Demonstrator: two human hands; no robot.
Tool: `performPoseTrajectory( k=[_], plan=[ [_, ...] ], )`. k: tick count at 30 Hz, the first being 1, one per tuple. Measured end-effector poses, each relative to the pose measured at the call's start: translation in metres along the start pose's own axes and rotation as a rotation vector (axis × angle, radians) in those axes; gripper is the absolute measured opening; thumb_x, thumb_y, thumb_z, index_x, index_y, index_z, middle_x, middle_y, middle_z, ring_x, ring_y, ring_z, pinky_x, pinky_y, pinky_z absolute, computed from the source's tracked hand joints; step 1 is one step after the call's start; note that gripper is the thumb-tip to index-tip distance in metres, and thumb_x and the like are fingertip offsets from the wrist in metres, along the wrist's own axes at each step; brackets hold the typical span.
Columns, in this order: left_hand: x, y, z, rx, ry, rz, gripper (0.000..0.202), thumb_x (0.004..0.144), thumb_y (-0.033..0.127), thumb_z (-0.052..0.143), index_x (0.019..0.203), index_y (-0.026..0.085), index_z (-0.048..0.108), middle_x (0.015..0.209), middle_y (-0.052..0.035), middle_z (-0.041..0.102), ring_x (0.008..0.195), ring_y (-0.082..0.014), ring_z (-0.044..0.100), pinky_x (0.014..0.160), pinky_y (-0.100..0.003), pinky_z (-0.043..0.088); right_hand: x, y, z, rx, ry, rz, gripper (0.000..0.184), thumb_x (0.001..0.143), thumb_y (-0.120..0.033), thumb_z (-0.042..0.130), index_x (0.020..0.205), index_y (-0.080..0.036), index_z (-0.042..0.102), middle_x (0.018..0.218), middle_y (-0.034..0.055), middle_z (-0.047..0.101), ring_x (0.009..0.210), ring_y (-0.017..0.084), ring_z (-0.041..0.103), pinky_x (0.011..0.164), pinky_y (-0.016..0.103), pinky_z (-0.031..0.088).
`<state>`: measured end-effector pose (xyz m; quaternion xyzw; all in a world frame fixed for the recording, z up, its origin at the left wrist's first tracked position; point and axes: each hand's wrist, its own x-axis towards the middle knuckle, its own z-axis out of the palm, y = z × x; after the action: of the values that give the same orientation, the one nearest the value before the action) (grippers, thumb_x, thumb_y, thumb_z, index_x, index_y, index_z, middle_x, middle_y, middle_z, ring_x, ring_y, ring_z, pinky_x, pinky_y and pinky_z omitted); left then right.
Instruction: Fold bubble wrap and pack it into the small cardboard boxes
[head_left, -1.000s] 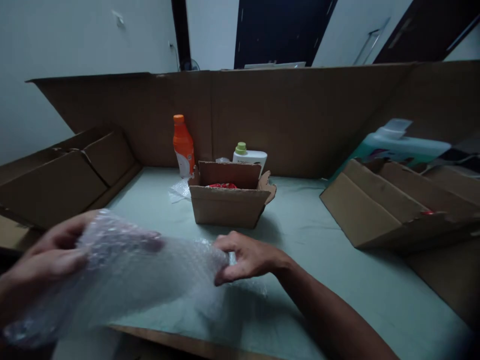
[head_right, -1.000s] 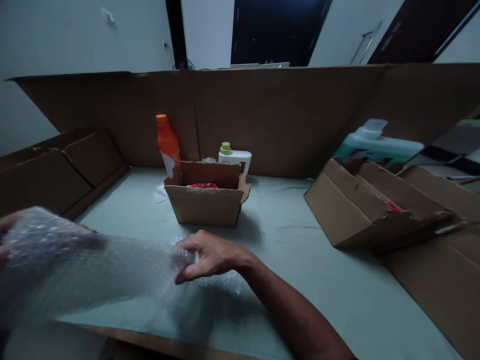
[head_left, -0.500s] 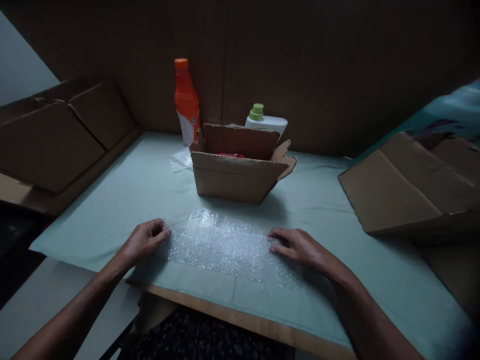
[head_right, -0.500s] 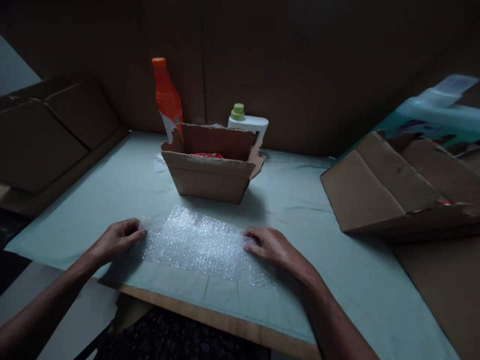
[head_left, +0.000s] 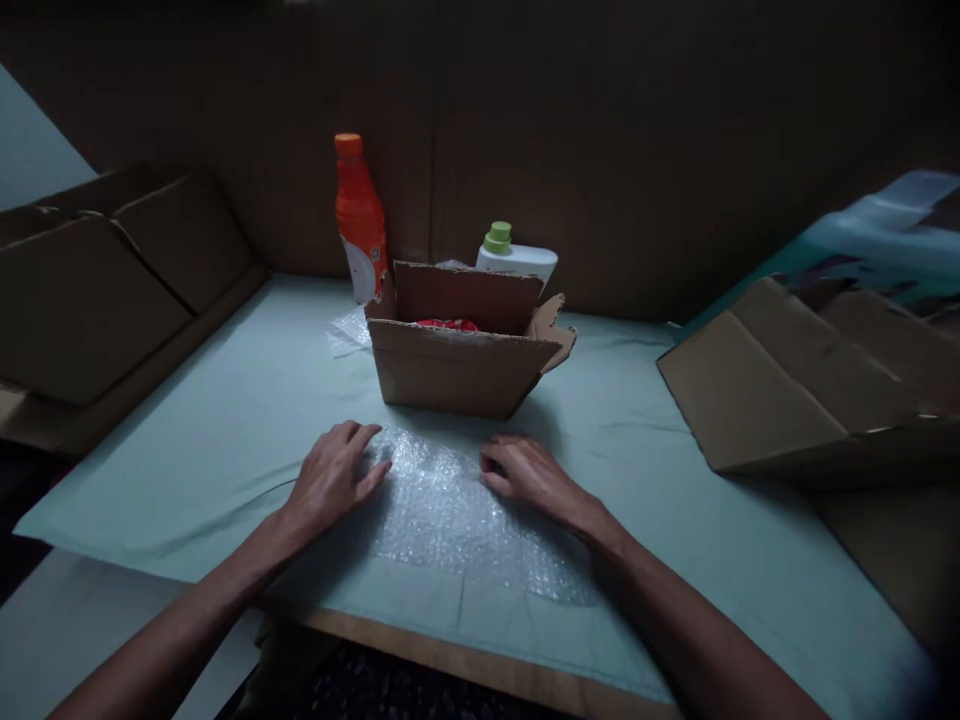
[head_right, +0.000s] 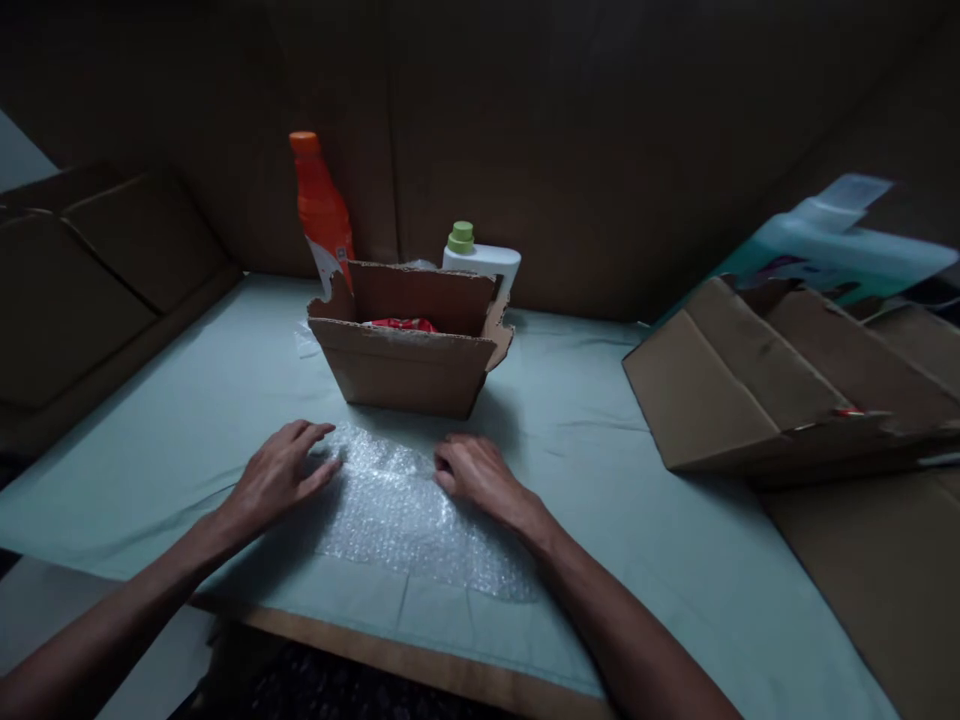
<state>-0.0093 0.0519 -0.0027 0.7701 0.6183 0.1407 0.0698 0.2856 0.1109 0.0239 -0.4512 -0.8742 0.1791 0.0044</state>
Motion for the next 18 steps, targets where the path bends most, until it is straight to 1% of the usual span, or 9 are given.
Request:
performPoseTrajectory(
  k=[2,4,8,10,12,14,15,17,18],
  plan=[
    [-0.004,0.003,0.006,0.039,-0.039,0.039,0.035,0.091,0.037,0.054,0.121,0.019,0.059,0.108,-0.0121,0.064,0.098,-0.0298,0.06,0.085,-0.042,0.05,-0.009,0.011,-0.003,0.005,0.035,0.028,0.015,0.08,-0.01,0.056,0.073,-0.02,0.064,0.082,0.006,0.072,0.075,0.02,0.063,0.068,0.03,0.039],
    [-0.01,0.002,0.01,0.054,-0.065,0.05,0.03,0.091,0.035,0.056,0.116,0.02,0.061,0.109,-0.0116,0.064,0.098,-0.03,0.059,0.085,-0.043,0.05,-0.025,0.034,-0.009,-0.021,0.07,0.136,0.017,0.081,-0.012,0.052,0.073,-0.02,0.064,0.079,0.0048,0.071,0.071,0.018,0.061,0.067,0.03,0.037],
    [-0.014,-0.004,0.014,0.052,-0.075,0.054,0.028,0.092,0.033,0.056,0.117,0.02,0.061,0.11,-0.0114,0.064,0.1,-0.03,0.057,0.087,-0.044,0.049,-0.052,0.103,-0.028,-0.173,0.12,0.425,0.015,0.08,-0.017,0.054,0.072,-0.021,0.065,0.069,0.0052,0.068,0.062,0.019,0.056,0.06,0.031,0.03],
    [-0.012,-0.005,0.015,0.059,-0.083,0.059,0.029,0.091,0.033,0.057,0.117,0.019,0.061,0.109,-0.0117,0.064,0.099,-0.0303,0.057,0.086,-0.045,0.049,-0.057,0.136,-0.038,-0.233,0.199,0.535,0.012,0.08,-0.018,0.058,0.072,-0.02,0.067,0.068,0.0068,0.068,0.062,0.021,0.056,0.061,0.033,0.031],
    [-0.013,-0.007,0.016,0.063,-0.064,0.066,0.03,0.091,0.033,0.058,0.117,0.018,0.062,0.11,-0.0129,0.063,0.099,-0.0311,0.058,0.085,-0.046,0.051,-0.057,0.159,-0.047,-0.279,0.311,0.629,0.011,0.081,-0.019,0.06,0.079,-0.018,0.07,0.078,0.0115,0.072,0.071,0.024,0.061,0.067,0.036,0.036],
    [-0.016,-0.009,0.016,0.067,0.014,0.075,0.032,0.091,0.033,0.058,0.118,0.016,0.061,0.112,-0.0149,0.063,0.1,-0.0322,0.059,0.084,-0.047,0.052,-0.057,0.167,-0.051,-0.314,0.485,0.654,0.017,0.085,-0.023,0.061,0.094,-0.015,0.072,0.103,0.0191,0.073,0.089,0.031,0.064,0.075,0.042,0.041],
    [-0.02,-0.01,0.015,0.069,0.07,0.086,0.033,0.092,0.033,0.058,0.119,0.016,0.061,0.114,-0.0159,0.062,0.102,-0.0327,0.059,0.084,-0.047,0.052,-0.058,0.163,-0.049,-0.322,0.587,0.616,0.022,0.087,-0.026,0.061,0.102,-0.013,0.071,0.115,0.0217,0.07,0.097,0.033,0.064,0.08,0.045,0.043],
    [-0.027,-0.008,0.014,0.066,0.173,0.126,0.034,0.092,0.032,0.058,0.122,0.016,0.059,0.12,-0.0175,0.061,0.106,-0.0328,0.059,0.086,-0.048,0.053,-0.062,0.138,-0.037,-0.294,0.756,0.4,0.029,0.091,-0.031,0.061,0.112,-0.013,0.069,0.124,0.0218,0.067,0.107,0.034,0.063,0.086,0.049,0.046],
    [-0.031,-0.004,0.013,0.062,0.204,0.157,0.034,0.093,0.03,0.058,0.124,0.016,0.057,0.124,-0.0182,0.06,0.109,-0.0326,0.058,0.088,-0.048,0.052,-0.063,0.117,-0.027,-0.258,0.788,0.246,0.03,0.092,-0.032,0.06,0.115,-0.014,0.068,0.124,0.02,0.068,0.108,0.033,0.063,0.089,0.05,0.048]
  ],
)
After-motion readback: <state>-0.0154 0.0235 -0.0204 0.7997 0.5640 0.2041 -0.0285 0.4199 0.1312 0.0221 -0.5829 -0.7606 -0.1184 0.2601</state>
